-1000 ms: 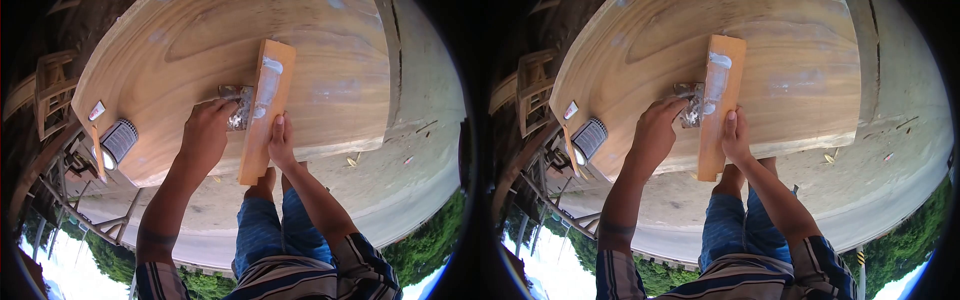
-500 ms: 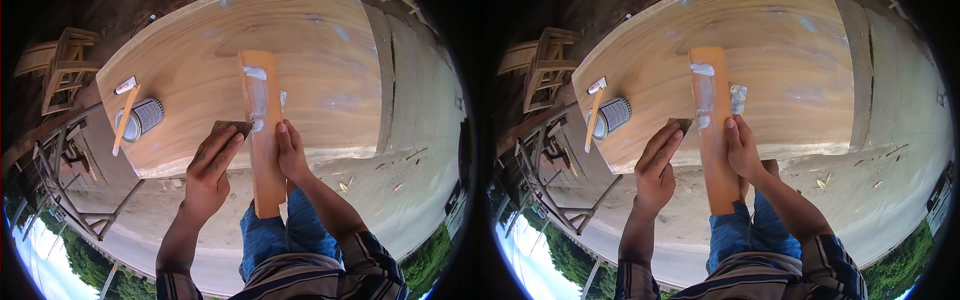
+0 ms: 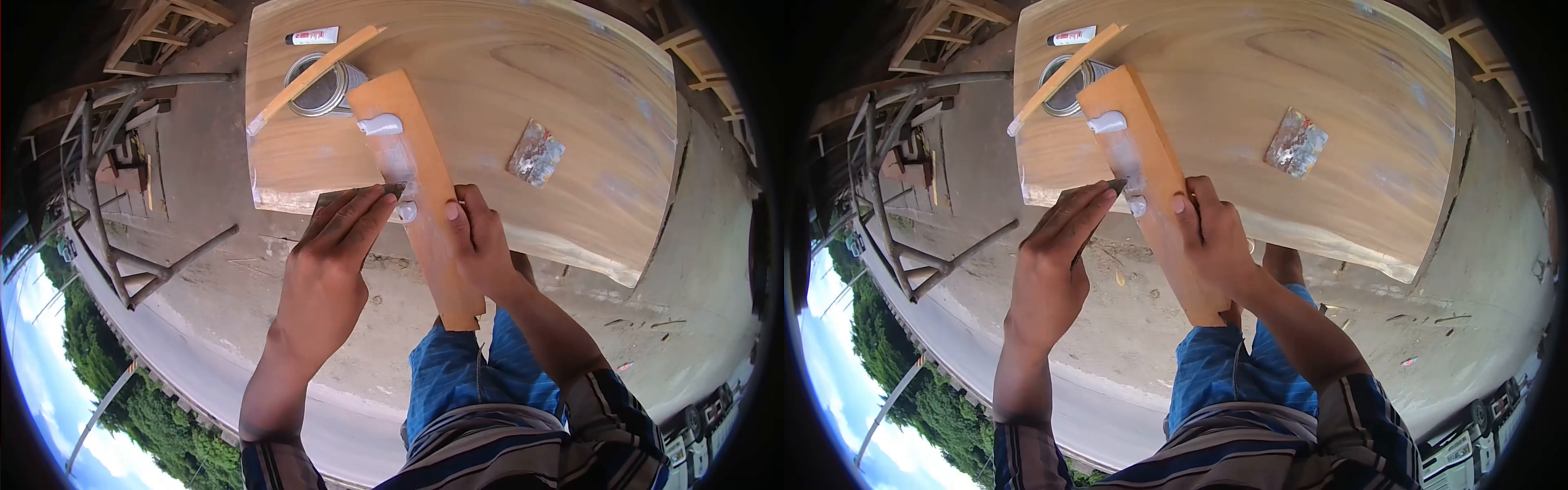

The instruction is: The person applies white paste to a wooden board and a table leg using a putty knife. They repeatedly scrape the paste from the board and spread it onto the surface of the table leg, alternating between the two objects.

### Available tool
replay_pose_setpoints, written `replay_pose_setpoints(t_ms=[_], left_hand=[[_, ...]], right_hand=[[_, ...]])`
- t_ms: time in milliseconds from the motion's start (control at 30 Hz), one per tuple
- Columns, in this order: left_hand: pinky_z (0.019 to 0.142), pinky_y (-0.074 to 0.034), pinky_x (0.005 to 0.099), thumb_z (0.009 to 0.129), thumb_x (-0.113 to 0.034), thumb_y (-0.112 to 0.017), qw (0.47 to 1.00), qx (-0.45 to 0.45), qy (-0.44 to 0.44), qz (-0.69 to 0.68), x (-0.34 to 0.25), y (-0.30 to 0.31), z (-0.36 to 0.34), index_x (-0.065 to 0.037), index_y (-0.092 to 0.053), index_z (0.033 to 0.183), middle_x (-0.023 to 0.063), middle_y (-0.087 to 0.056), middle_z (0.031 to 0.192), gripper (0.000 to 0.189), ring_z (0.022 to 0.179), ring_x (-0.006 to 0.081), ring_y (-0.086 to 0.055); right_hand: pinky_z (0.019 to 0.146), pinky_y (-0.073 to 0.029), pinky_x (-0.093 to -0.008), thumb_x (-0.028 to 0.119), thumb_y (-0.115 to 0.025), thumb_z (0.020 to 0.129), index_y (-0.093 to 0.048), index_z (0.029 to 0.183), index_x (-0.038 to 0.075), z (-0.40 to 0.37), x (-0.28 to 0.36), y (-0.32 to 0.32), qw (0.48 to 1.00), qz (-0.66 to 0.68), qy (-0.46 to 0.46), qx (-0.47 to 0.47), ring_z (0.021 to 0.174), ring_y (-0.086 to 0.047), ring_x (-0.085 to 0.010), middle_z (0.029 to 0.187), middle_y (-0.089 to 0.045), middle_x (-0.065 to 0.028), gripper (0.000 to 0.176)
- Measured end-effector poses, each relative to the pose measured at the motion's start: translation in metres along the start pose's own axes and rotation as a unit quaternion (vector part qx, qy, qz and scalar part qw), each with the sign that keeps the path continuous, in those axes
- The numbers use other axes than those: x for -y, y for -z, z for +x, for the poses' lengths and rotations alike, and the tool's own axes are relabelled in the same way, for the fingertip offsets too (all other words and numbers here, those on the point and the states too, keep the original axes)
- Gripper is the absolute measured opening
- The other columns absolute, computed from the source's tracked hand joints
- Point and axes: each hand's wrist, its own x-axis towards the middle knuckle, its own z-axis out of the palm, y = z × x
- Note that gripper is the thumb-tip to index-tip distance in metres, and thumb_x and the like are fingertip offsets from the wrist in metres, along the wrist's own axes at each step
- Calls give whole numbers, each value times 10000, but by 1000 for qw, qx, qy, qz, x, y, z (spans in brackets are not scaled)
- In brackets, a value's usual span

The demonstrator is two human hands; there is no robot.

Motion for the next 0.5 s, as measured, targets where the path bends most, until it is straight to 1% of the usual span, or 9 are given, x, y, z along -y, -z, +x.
replay_pose_setpoints(t_ms=[100, 200, 300, 367, 400, 433, 500], left_hand=[[959, -477, 408, 640, 234, -422, 996, 59, 55, -28, 20, -1, -11, 7, -599, 1184, 177, -604, 1212, 615, 1127, 356, -572], [952, -475, 409, 638, 230, -415, 981, 123, 108, -101, 30, -5, -27, 4, -603, 1166, 189, -607, 1200, 603, 1107, 361, -579], [963, -464, 407, 636, 220, -398, 965, 169, 116, -165, 36, -15, -40, 3, -606, 1159, 203, -611, 1187, 603, 1107, 366, -578], [984, -453, 392, 633, 215, -390, 957, 188, 114, -191, 38, -15, -45, 2, -601, 1166, 207, -611, 1184, 612, 1116, 357, -580], [995, -448, 384, 632, 213, -385, 952, 196, 113, -204, 40, -15, -47, 1, -599, 1169, 210, -612, 1182, 616, 1121, 353, -581], [1025, -428, 361, 630, 211, -370, 946, 187, 117, -237, 44, -10, -49, -7, -584, 1214, 211, -614, 1195, 660, 1145, 330, -585], [1035, -417, 352, 627, 217, -360, 938, 131, 162, -277, 37, -4, -55, -5, -569, 1245, 211, -615, 1204, 689, 1161, 318, -582]], right_hand=[[530, -445, -456, 237, -443, 1001, -469, 1009, -3, -3, 6, -17, 999, -34, 9, 33, 573, -584, -412, 664, -575, -208, 241], [530, -441, -468, 230, -429, 1004, -462, 1001, -8, -9, -4, -34, 997, -51, 16, 47, 587, -594, -419, 684, -592, -220, 241], [541, -439, -483, 240, -421, 1007, -459, 999, -15, -14, -7, -41, 997, -43, -24, 63, 603, -600, -428, 700, -602, -230, 259], [547, -441, -473, 250, -411, 1012, -462, 1001, -19, -17, -13, -44, 997, -42, -42, 58, 603, -592, -429, 683, -592, -230, 274], [550, -442, -468, 255, -406, 1014, -463, 1002, -21, -18, -16, -45, 996, -42, -49, 56, 603, -589, -429, 674, -587, -230, 282], [552, -440, -454, 266, -400, 1019, -469, 1002, -20, -18, -17, -45, 997, -24, -42, 52, 595, -585, -410, 669, -580, -224, 295], [557, -436, -427, 288, -387, 1027, -480, 1002, -19, -16, -17, -45, 999, 14, -25, 36, 578, -577, -373, 658, -566, -213, 322]])
